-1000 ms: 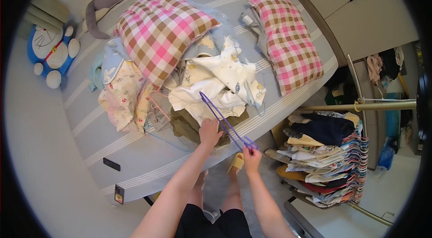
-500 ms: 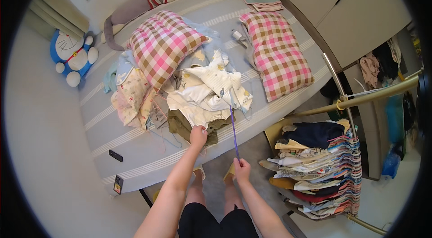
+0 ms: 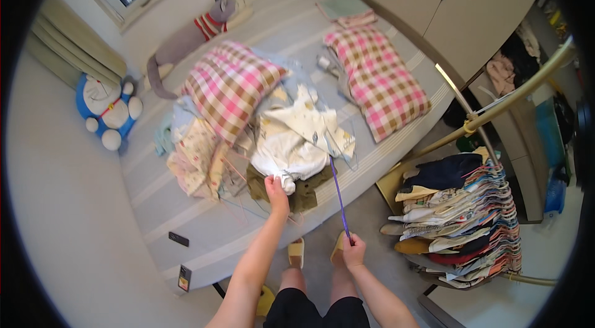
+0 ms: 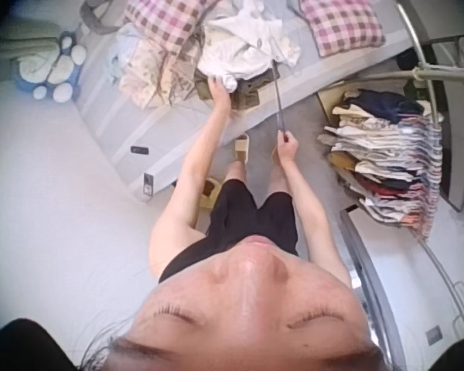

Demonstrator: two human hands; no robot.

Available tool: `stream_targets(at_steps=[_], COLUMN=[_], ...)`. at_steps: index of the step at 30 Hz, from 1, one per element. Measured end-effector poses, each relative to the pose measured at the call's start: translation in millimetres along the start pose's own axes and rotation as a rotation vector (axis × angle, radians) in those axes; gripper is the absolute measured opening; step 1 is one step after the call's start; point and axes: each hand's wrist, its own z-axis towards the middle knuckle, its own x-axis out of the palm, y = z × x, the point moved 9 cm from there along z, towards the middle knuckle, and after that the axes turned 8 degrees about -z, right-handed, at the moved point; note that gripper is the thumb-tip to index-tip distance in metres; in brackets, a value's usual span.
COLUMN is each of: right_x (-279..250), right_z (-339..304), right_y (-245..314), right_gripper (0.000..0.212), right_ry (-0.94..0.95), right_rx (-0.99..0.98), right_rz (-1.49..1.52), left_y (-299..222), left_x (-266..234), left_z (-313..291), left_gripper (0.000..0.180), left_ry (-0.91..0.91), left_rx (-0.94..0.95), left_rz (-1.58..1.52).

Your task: Hanging various items of clothing onto hangers and placing them on a garment rack, then putting pillowcases on pillows.

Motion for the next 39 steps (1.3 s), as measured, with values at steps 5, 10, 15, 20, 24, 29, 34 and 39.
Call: stream_targets(at_steps=[5,10,15,20,24,29,34,39], right_x=[-8,-30,-30,-75,-121,-179,-243,-297], right_z=[-31,-41,-50,-43,-45,-65,-80,-97], right_y=[109,208,281,242,207,168,115,40], right_gripper=[0.024,0.025,0.025,0.019,0.022,0.024,0.027,0.028], right_ry=[-0.058,-0.269,0.206,0.028,-0.123,-0.246,-0.362,-0.470], right_rx=[-0.001,-0.411,-0.316,-0.113,-0.041,0.020,0.068,0.098], right_rz=[0.111,0.132,0.121,0.342,0.435,0.562,0.507,0.213], left_y=[-123,-201,-253,-268,-279,-183,-119,-123], left_x=[53,91,141,182,168,151,142,170], left_z=[-31,-100,-163,-191,-244,-318,-322,-328], left_gripper=[0.019,0.018,0.019,0.019,0.019,0.026,0.029,0.034], left_ry=[0.395,0.896,1.352,1.160,0.881,1.083,0.988,0.786], left_rx=[-0.291,-0.434,-0.330,0.148,0.649,0.448,0.401,0.413], left_rz=[-0.162,0.323,0.583,0.635,0.468,0.647,0.959,1.010])
